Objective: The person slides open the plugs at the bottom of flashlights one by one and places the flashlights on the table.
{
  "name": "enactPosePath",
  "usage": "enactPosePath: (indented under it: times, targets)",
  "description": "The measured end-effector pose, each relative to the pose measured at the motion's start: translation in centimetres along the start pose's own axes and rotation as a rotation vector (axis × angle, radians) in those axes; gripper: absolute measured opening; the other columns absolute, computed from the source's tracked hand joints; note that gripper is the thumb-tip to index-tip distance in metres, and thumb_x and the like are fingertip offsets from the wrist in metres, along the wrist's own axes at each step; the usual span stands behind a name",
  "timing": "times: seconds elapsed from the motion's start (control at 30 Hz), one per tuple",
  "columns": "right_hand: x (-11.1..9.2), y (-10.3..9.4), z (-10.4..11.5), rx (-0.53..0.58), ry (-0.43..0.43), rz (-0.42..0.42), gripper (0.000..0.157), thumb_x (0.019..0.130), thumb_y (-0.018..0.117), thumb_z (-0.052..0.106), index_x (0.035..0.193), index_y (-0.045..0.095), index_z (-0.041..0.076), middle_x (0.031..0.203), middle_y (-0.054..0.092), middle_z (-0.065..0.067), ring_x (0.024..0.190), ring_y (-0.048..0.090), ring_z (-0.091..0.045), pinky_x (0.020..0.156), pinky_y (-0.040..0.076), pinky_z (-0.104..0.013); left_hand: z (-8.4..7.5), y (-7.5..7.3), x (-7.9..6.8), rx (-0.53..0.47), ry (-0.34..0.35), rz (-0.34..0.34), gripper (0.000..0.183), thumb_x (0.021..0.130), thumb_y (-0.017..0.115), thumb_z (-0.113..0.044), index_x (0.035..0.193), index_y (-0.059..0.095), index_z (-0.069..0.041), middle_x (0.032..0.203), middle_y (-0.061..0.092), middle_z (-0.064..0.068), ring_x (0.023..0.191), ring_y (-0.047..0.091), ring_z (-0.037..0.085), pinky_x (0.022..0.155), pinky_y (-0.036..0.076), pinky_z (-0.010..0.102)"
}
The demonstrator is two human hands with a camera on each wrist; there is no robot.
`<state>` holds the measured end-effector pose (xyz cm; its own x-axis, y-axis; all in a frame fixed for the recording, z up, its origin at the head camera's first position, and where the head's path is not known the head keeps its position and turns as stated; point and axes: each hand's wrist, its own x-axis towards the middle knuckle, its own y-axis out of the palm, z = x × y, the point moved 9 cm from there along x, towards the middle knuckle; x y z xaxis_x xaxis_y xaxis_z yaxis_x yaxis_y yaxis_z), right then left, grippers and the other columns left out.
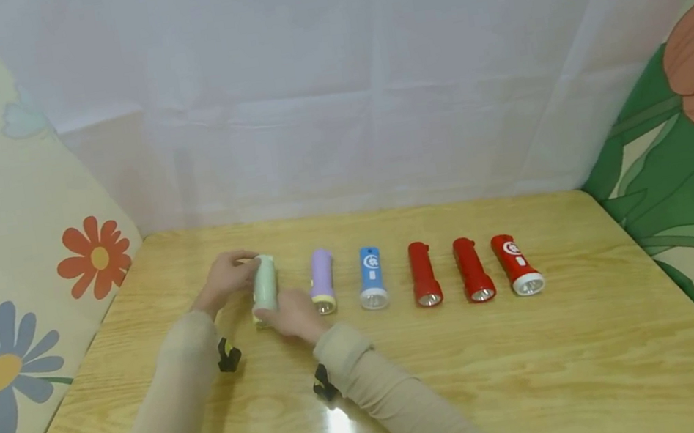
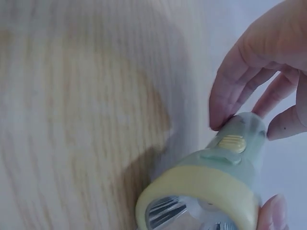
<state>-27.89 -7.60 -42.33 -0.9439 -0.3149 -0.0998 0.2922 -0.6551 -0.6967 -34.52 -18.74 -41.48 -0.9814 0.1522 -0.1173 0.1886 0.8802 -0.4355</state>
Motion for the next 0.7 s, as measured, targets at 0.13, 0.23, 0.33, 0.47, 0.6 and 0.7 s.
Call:
enactPosePath:
  times: [0.13, 0.23, 0.33, 0.47, 0.6, 0.7]
  targets:
    - [0.1, 0.0, 0.2, 0.000, -0.028, -0.009, 0.034, 0.086, 0.062, 0.036, 0.100, 0.061, 0.005, 0.065, 0.055, 0.001, 0.049, 0.050, -0.012, 0.047, 0.041, -0.022, 0.1, -0.6, -0.4, -0.064, 0.011, -0.046, 0.039, 0.094, 0.050, -0.016, 0.122, 0.048, 0.012, 0.104, 0.056, 0.034, 0.076, 0.064, 0.024, 0.070, 0.055, 0.035]
    - [0.1, 0.0, 0.1, 0.014, -0.017, -0.005, 0.036, 0.085, 0.063, 0.037, 0.103, 0.061, 0.006, 0.068, 0.056, 0.001, 0.053, 0.051, -0.012, 0.049, 0.042, -0.023, 0.1, -1.0, -0.6, -0.095, 0.020, -0.081, 0.039, 0.093, 0.051, -0.015, 0.121, 0.049, 0.012, 0.105, 0.056, 0.033, 0.077, 0.064, 0.023, 0.071, 0.054, 0.034]
    - [0.0, 0.0, -0.1, 0.030, 0.007, -0.002, 0.037, 0.084, 0.064, 0.037, 0.101, 0.061, 0.005, 0.067, 0.055, 0.001, 0.053, 0.051, -0.012, 0.048, 0.043, -0.023, -0.2, -1.3, -1.0, -0.112, 0.031, -0.109, 0.037, 0.093, 0.052, -0.014, 0.120, 0.050, 0.012, 0.108, 0.055, 0.034, 0.080, 0.063, 0.024, 0.072, 0.054, 0.035]
    - [-0.2, -0.1, -0.3, 0.072, 0.045, 0.001, 0.034, 0.082, 0.067, 0.038, 0.089, 0.061, 0.005, 0.063, 0.055, 0.000, 0.049, 0.050, -0.012, 0.044, 0.043, -0.024, -0.5, -1.6, -1.4, -0.131, 0.051, -0.134, 0.036, 0.093, 0.052, -0.011, 0.120, 0.049, 0.012, 0.109, 0.055, 0.033, 0.082, 0.062, 0.022, 0.073, 0.054, 0.033]
    - [-0.4, -0.1, -0.6, 0.107, 0.066, 0.003, 0.032, 0.080, 0.069, 0.038, 0.081, 0.060, 0.007, 0.060, 0.055, -0.001, 0.046, 0.049, -0.012, 0.042, 0.042, -0.024, -0.7, -1.8, -1.7, -0.166, 0.076, -0.151, 0.035, 0.092, 0.053, -0.010, 0.120, 0.050, 0.012, 0.111, 0.054, 0.033, 0.081, 0.060, 0.017, 0.072, 0.054, 0.030]
    - [-0.4, -0.1, -0.6, 0.140, 0.070, 0.007, 0.031, 0.079, 0.071, 0.035, 0.081, 0.060, 0.006, 0.060, 0.056, -0.001, 0.046, 0.050, -0.012, 0.042, 0.043, -0.024, -0.8, -1.9, -2.0, -0.181, 0.093, -0.162, 0.035, 0.092, 0.054, -0.010, 0.120, 0.050, 0.011, 0.113, 0.054, 0.033, 0.082, 0.060, 0.014, 0.072, 0.054, 0.029]
